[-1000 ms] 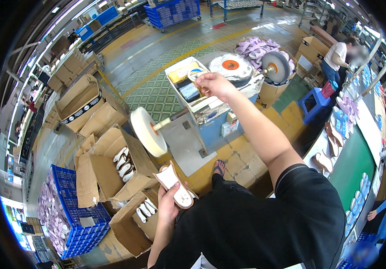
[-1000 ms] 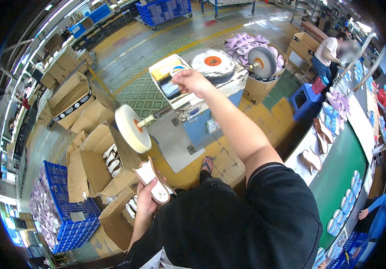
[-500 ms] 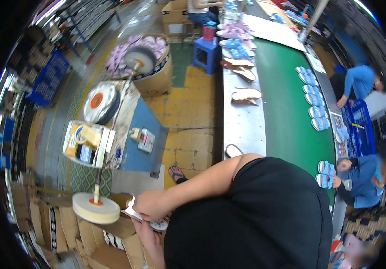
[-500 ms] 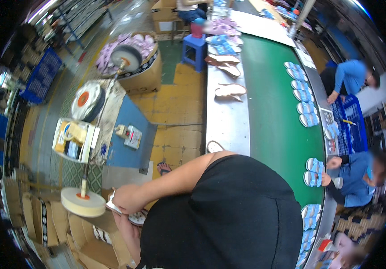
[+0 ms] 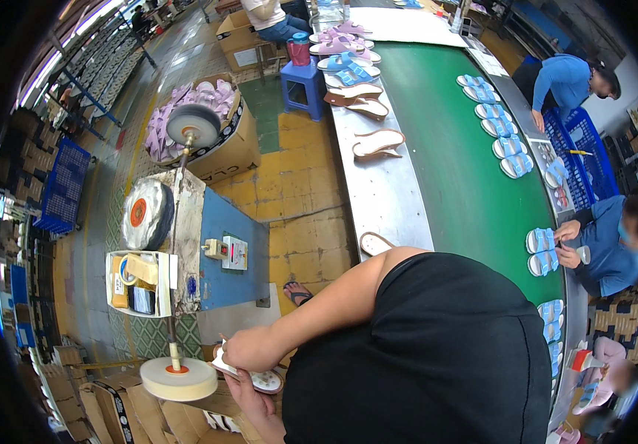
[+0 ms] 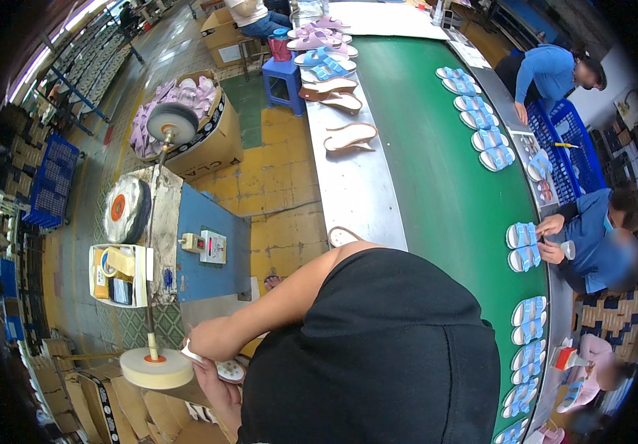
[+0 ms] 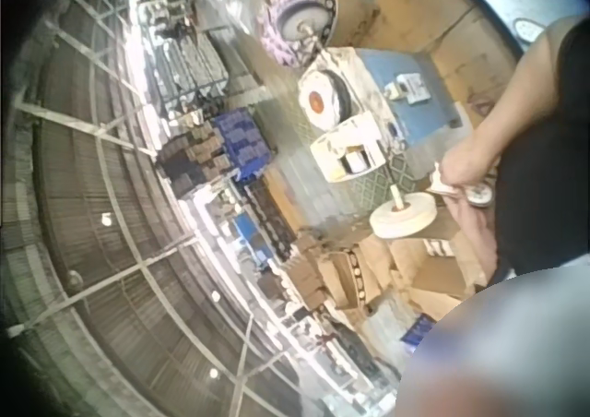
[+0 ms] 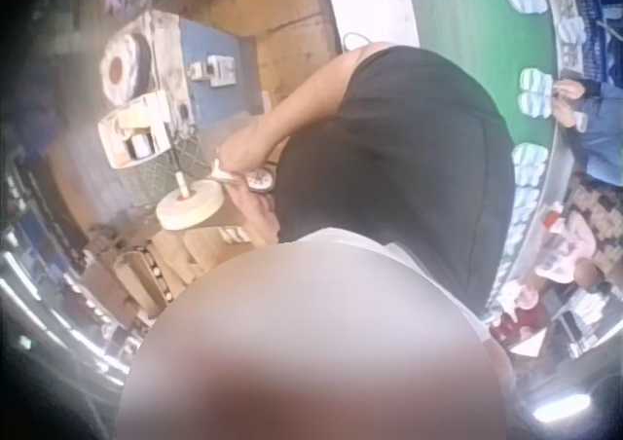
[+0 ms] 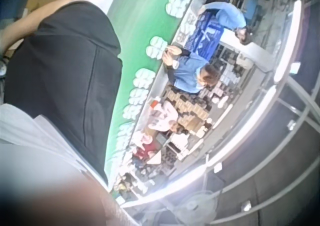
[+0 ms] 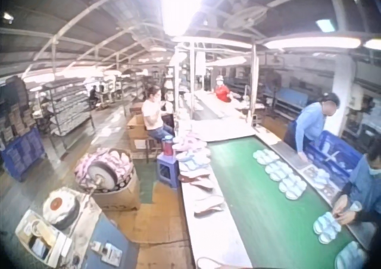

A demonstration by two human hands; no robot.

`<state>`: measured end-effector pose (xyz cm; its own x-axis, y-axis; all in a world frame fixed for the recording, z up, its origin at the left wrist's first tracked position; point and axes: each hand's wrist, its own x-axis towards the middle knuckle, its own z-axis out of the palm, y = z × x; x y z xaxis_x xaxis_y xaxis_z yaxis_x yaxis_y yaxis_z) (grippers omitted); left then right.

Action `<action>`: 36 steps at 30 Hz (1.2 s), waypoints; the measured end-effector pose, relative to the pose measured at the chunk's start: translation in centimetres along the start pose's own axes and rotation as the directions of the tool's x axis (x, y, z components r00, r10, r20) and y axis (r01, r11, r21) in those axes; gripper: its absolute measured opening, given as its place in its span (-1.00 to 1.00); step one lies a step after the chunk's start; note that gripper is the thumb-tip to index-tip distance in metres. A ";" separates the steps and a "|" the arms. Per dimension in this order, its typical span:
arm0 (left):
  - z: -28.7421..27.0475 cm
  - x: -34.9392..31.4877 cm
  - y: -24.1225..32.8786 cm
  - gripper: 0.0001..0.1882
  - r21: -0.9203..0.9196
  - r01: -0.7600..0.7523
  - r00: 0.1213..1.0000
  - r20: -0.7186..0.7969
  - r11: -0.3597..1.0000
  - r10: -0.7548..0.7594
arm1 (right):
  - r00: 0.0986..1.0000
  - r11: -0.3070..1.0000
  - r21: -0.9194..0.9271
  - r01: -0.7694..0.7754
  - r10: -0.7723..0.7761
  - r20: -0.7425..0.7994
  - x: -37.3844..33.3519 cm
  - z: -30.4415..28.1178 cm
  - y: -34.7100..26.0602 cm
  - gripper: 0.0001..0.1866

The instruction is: The person repeatedly picks up shoe insoles from a cardboard box, presses each one against a rotating buffing wheel, and then places the insoles on a nearby table. The process is repeated for multiple insoles throughout the clip.

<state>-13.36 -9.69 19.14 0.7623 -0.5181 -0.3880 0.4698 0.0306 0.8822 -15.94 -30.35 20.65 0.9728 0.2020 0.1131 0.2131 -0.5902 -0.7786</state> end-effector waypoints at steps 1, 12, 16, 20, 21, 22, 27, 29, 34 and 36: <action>0.2 0.0 0.3 -0.15 0.012 0.003 1.000 0.010 1.000 -0.003 | 0.999 0.999 -0.033 0.019 -0.018 0.031 0.0 -0.1 0.2 -0.76; 1.7 1.6 0.7 -0.19 0.115 -0.019 0.994 0.105 0.993 0.006 | 0.992 0.977 0.176 -0.117 0.124 -0.027 -2.2 -2.5 0.5 -0.75; 1.8 2.7 0.7 -0.20 0.095 -0.019 0.991 0.137 0.995 0.006 | 0.989 0.977 0.188 -0.105 0.122 -0.084 -2.0 -2.8 1.4 -0.77; 1.1 3.5 1.5 -0.23 0.036 0.077 0.987 0.140 0.996 -0.081 | 0.957 0.682 0.695 -0.228 0.287 0.032 -1.2 -3.7 2.9 -0.78; 1.0 3.7 1.7 -0.23 0.013 0.083 0.976 0.200 0.996 -0.084 | 0.930 0.453 0.841 -0.296 0.338 0.145 -1.3 -4.0 3.3 -0.78; 1.0 3.9 2.0 -0.24 -0.004 0.100 0.961 0.259 0.995 -0.096 | 0.902 0.217 0.926 -0.310 0.376 0.214 -1.4 -4.4 3.6 -0.81; 2.2 4.5 2.9 -0.30 0.036 0.074 0.942 0.326 0.997 -0.081 | 0.949 0.155 0.977 -0.147 0.300 0.096 -3.3 -5.8 3.4 -0.83; 2.8 4.9 3.1 -0.30 0.022 0.066 0.940 0.334 0.998 -0.070 | 0.986 0.203 0.978 -0.051 0.168 0.016 -3.9 -6.3 2.7 -0.83; 2.6 5.7 3.3 -0.30 0.053 0.030 0.940 0.338 0.998 -0.046 | 0.991 0.764 0.632 0.128 -0.071 -0.116 -5.2 -8.1 1.7 -0.79; 2.2 5.9 2.9 -0.29 0.049 0.090 0.957 0.273 0.995 -0.100 | 0.982 0.885 0.428 0.185 -0.147 -0.121 -4.8 -8.2 1.3 -0.76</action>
<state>-8.44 -14.54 19.98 0.5610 -0.7321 -0.3865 0.5139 -0.0580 0.8559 -19.57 -38.51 24.17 0.9346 0.1908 0.3003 0.3301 -0.1502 -0.9319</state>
